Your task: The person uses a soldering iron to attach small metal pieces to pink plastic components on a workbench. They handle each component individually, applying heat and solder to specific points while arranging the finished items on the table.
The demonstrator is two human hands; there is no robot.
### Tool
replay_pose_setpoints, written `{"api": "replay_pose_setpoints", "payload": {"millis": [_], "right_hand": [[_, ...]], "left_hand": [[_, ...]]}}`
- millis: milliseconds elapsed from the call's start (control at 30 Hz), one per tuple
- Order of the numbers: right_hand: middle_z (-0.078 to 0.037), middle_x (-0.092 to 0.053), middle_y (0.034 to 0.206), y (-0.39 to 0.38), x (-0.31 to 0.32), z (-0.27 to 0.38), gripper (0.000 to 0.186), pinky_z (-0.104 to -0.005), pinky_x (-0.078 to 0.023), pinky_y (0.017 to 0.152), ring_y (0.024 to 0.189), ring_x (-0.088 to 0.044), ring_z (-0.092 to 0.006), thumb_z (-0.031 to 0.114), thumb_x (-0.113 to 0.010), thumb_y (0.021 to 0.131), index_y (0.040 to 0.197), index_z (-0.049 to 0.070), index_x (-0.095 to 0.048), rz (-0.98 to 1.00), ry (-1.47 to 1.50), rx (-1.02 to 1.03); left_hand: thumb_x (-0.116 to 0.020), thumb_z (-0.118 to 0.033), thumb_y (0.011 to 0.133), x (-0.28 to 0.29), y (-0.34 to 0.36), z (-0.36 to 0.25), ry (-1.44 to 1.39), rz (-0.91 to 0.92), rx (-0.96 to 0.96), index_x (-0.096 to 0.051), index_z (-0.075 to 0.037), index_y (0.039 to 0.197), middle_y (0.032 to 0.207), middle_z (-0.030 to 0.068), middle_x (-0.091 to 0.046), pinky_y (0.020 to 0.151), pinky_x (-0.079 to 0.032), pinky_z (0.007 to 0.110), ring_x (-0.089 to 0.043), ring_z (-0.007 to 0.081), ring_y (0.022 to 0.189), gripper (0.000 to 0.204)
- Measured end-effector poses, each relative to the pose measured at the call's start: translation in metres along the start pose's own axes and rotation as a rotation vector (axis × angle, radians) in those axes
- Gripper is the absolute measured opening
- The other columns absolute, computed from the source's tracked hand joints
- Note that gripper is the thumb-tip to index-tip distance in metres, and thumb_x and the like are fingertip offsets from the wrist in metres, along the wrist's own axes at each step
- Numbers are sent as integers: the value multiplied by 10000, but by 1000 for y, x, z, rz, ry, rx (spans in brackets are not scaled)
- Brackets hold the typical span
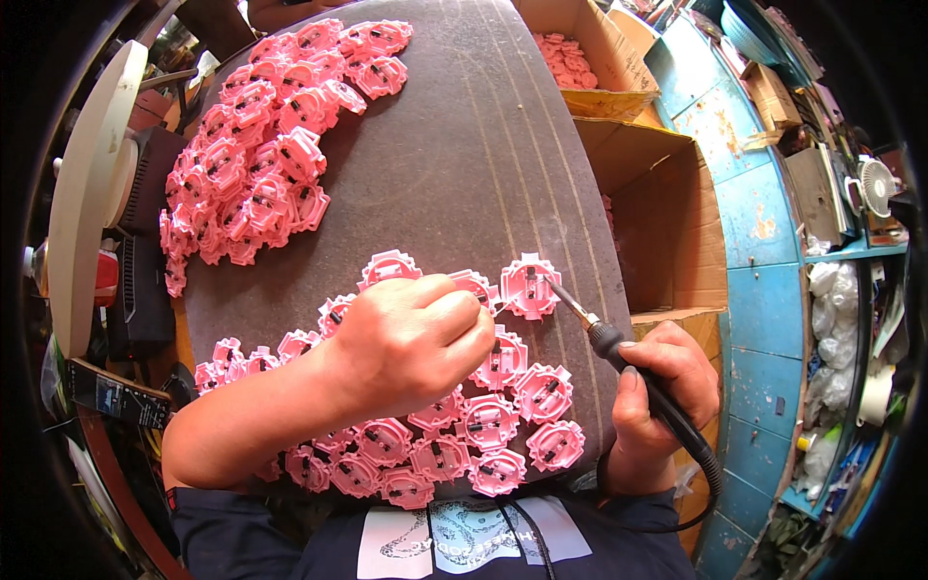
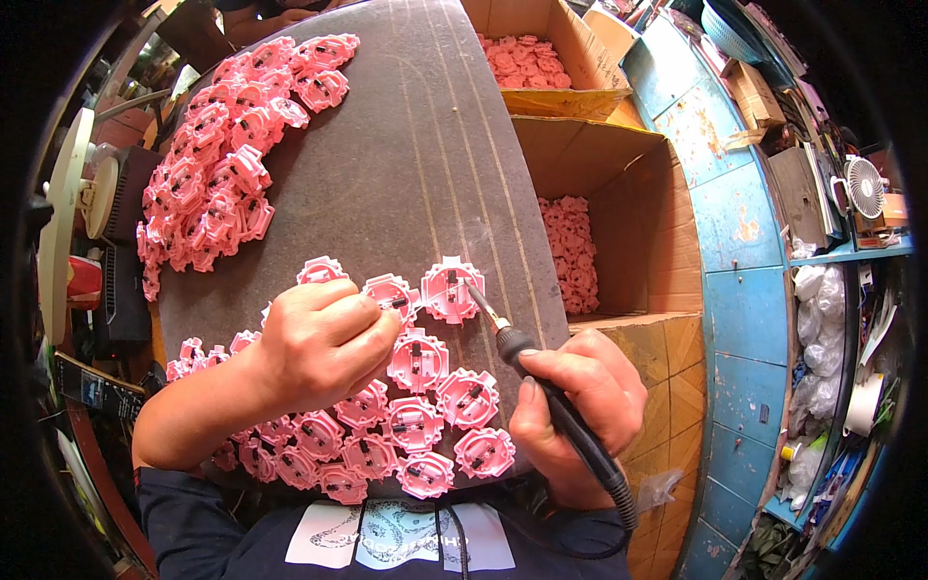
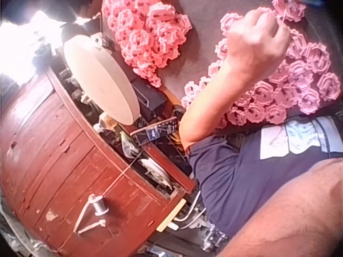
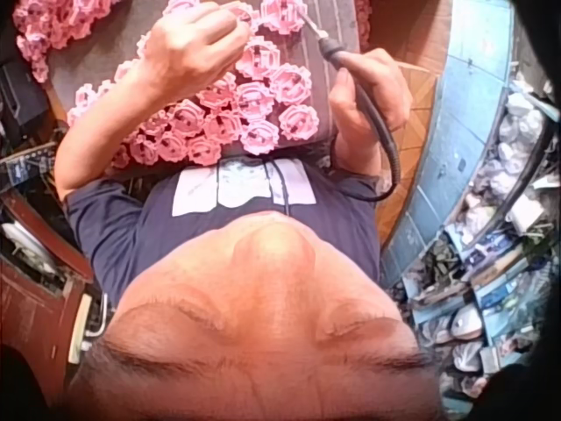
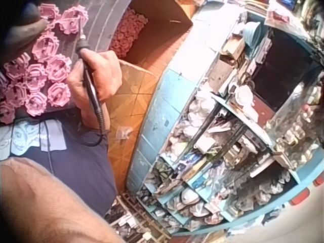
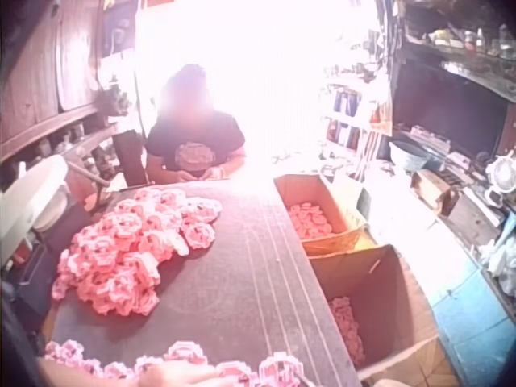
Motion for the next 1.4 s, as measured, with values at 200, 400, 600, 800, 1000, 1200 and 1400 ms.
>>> {"api": "replay_pose_setpoints", "payload": {"millis": [200, 400, 600, 800, 1000, 1200, 1400], "right_hand": [[-94, -576, 696, 0, 0, 1, 293, -345, -464, 579, 612, -572, -239, -91, -704, 665, 933, 28, -714, 6, -2, 3], [-95, -573, 694, 0, -1, 1, 300, -346, -459, 574, 607, -568, -238, -94, -708, 667, 940, 31, -715, 13, -4, 11], [-92, -566, 690, 1, -1, 2, 312, -342, -444, 568, 602, -559, -235, -100, -700, 659, 940, 35, -717, 19, -9, 15], [-80, -549, 693, -1, 0, 4, 317, -331, -421, 560, 598, -537, -220, -96, -691, 658, 943, 38, -725, -4, 6, 7], [-63, -533, 693, -6, 4, 5, 333, -316, -400, 555, 599, -520, -198, -93, -672, 642, 943, 37, -727, -29, 40, 38], [-66, -543, 695, -10, 4, 3, 347, -324, -396, 547, 594, -518, -197, -78, -659, 616, 938, 35, -724, -13, 68, 62], [-75, -556, 696, -11, 5, 2, 352, -336, -399, 537, 587, -519, -212, -63, -665, 613, 948, 30, -723, -2, 75, 68]], "left_hand": [[-790, -22, 719, -1, 1, 2, -47, 2, -12, -682, 3, 903, 741, 41, -571, 527, -473, 336, -561, 193, 592, 215], [-789, -41, 718, -5, 1, 4, -51, 15, -5, -680, 3, 918, 762, 52, -579, 549, -487, 347, -577, 208, 621, 232], [-792, -40, 724, -5, -2, 6, -74, 34, 21, -677, 3, 934, 766, 54, -575, 554, -491, 353, -583, 216, 628, 243], [-810, -16, 731, 1, -5, 5, -118, 22, 33, -681, 15, 959, 773, 60, -584, 550, -496, 359, -590, 224, 631, 264], [-711, -96, 701, 3, -3, -4, -104, 17, -9, -658, 21, 909, 778, 73, -549, 557, -513, 341, -617, 224, 707, 244], [-701, -103, 713, -2, -6, -7, -75, 43, -27, -658, 12, 898, 774, 59, -541, 546, -503, 320, -599, 206, 710, 222], [-704, -102, 721, -3, -4, -8, -74, 34, -28, -660, 2, 883, 762, 49, -533, 525, -491, 315, -598, 193, 709, 197]]}}
Point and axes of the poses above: each hand's wrist, its own y-axis towards the middle knuckle, its own x-axis out of the back of the hand, z = x × y, the point moved 2 cm from there along y, towards the middle knuckle
